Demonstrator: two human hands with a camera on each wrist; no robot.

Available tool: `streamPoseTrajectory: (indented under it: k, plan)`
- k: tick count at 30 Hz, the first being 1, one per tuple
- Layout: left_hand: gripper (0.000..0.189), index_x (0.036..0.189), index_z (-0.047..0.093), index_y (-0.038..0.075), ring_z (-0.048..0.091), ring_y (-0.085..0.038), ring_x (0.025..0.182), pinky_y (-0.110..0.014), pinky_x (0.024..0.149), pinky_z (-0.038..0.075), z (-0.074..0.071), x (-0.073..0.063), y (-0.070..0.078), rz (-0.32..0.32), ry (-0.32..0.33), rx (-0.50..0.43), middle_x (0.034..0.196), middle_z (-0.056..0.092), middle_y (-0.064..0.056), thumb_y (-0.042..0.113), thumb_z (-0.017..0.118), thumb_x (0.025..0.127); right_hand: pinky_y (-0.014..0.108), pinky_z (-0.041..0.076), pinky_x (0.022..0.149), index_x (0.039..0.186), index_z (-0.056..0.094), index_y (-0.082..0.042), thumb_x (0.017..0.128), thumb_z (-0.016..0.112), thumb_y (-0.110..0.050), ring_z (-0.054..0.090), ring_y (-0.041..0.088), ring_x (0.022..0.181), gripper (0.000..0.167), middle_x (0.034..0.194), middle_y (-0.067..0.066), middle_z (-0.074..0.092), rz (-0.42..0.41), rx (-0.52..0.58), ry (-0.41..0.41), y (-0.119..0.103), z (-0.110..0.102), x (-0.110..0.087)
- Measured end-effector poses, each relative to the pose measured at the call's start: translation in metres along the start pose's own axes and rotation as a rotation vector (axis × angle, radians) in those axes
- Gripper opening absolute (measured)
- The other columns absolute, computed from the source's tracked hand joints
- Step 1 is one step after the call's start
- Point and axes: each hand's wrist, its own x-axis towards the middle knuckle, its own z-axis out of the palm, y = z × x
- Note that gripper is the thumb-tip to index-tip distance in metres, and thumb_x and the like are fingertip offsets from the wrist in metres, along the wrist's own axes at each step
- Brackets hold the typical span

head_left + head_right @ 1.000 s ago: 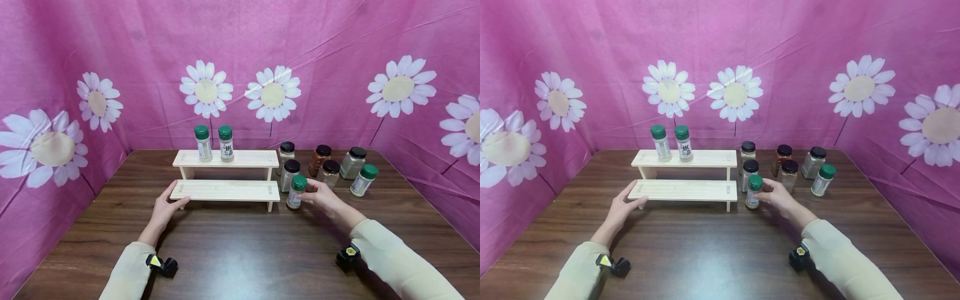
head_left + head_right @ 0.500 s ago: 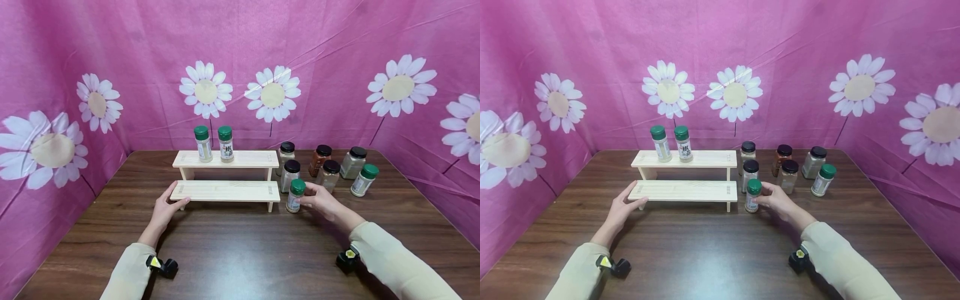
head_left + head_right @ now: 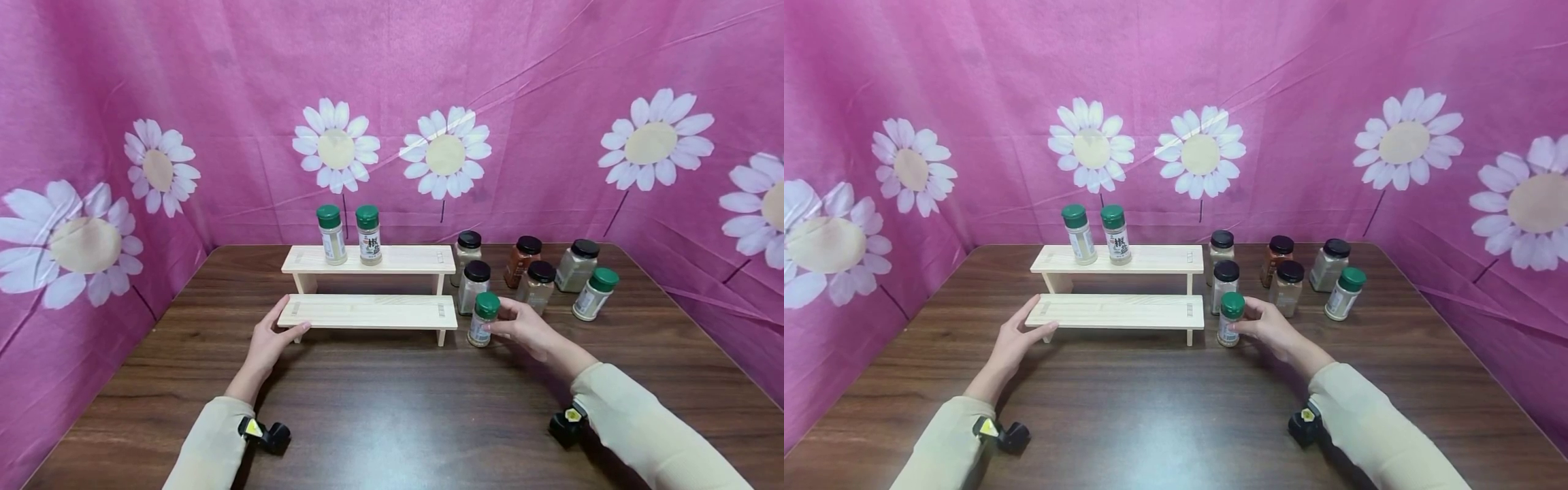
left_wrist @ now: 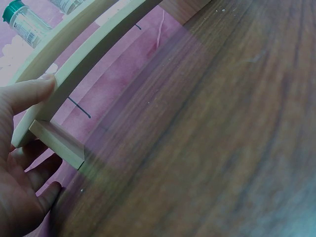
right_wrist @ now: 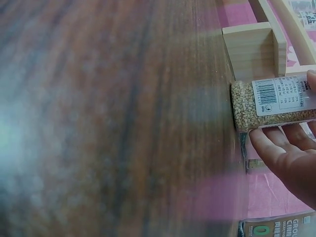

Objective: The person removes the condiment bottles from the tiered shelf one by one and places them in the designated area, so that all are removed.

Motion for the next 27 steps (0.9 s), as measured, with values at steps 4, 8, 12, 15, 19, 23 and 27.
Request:
streamPoseTrajectory:
  k: [4,8,12,15,19,23,27]
  plan:
    - [0.073,0.135,0.027,0.006,0.029,-0.019,0.118,-0.03,0.096,0.022,0.0,-0.001,0.0,0.002,0.0,-0.004,0.133,0.031,-0.015,0.008,0.068,0.074,0.027,0.044,0.075,0.12,0.038,0.01,0.073,0.064,0.0,0.052,0.011,0.089,0.054,0.105,0.014,0.054,-0.011,-0.021,0.002,0.0,0.001,0.001]
    - [0.074,0.135,0.027,0.005,0.03,-0.019,0.118,-0.031,0.096,0.022,0.0,0.0,-0.001,0.004,0.0,0.003,0.133,0.031,-0.016,0.008,0.068,0.073,0.026,0.043,0.075,0.122,0.035,0.011,0.073,0.064,-0.001,0.052,0.012,0.09,0.058,0.106,0.018,0.053,-0.021,-0.045,-0.002,-0.003,0.001,0.001]
    - [0.074,0.134,0.028,0.005,0.03,-0.019,0.118,-0.031,0.096,0.023,-0.001,0.001,-0.002,0.005,0.007,0.012,0.133,0.032,-0.015,0.009,0.069,0.072,0.026,0.043,0.075,0.122,0.035,0.011,0.073,0.065,-0.003,0.052,0.012,0.09,0.059,0.104,0.016,0.054,-0.023,-0.07,-0.013,-0.008,0.0,0.0]
    - [0.075,0.134,0.029,0.006,0.03,-0.018,0.118,-0.031,0.096,0.023,-0.001,0.001,-0.003,0.004,0.01,0.018,0.133,0.032,-0.014,0.01,0.07,0.072,0.027,0.043,0.075,0.122,0.035,0.01,0.073,0.065,-0.003,0.052,0.013,0.09,0.059,0.102,0.013,0.055,-0.034,-0.088,-0.024,-0.012,-0.002,0.0]
    - [0.075,0.134,0.029,0.005,0.03,-0.019,0.118,-0.031,0.096,0.023,0.0,0.001,-0.003,0.006,0.007,0.015,0.132,0.032,-0.014,0.01,0.07,0.072,0.027,0.044,0.074,0.122,0.038,0.007,0.073,0.066,-0.005,0.053,0.012,0.088,0.057,0.101,0.013,0.056,-0.06,-0.144,-0.033,-0.019,-0.004,0.0]
    - [0.074,0.134,0.029,0.004,0.03,-0.02,0.118,-0.032,0.096,0.022,0.0,0.002,-0.003,0.009,0.003,0.016,0.133,0.032,-0.016,0.009,0.069,0.072,0.026,0.043,0.075,0.123,0.039,0.006,0.075,0.065,-0.007,0.052,0.011,0.091,0.056,0.107,0.02,0.053,-0.1,-0.201,-0.058,-0.029,-0.007,0.002]
    - [0.075,0.134,0.029,0.005,0.03,-0.02,0.118,-0.032,0.096,0.022,0.0,0.002,-0.003,0.005,0.011,0.031,0.132,0.032,-0.015,0.01,0.07,0.072,0.026,0.042,0.078,0.123,0.038,0.007,0.076,0.063,-0.006,0.049,0.016,0.101,0.054,0.117,0.026,0.045,-0.146,-0.215,-0.099,-0.039,-0.009,0.006]
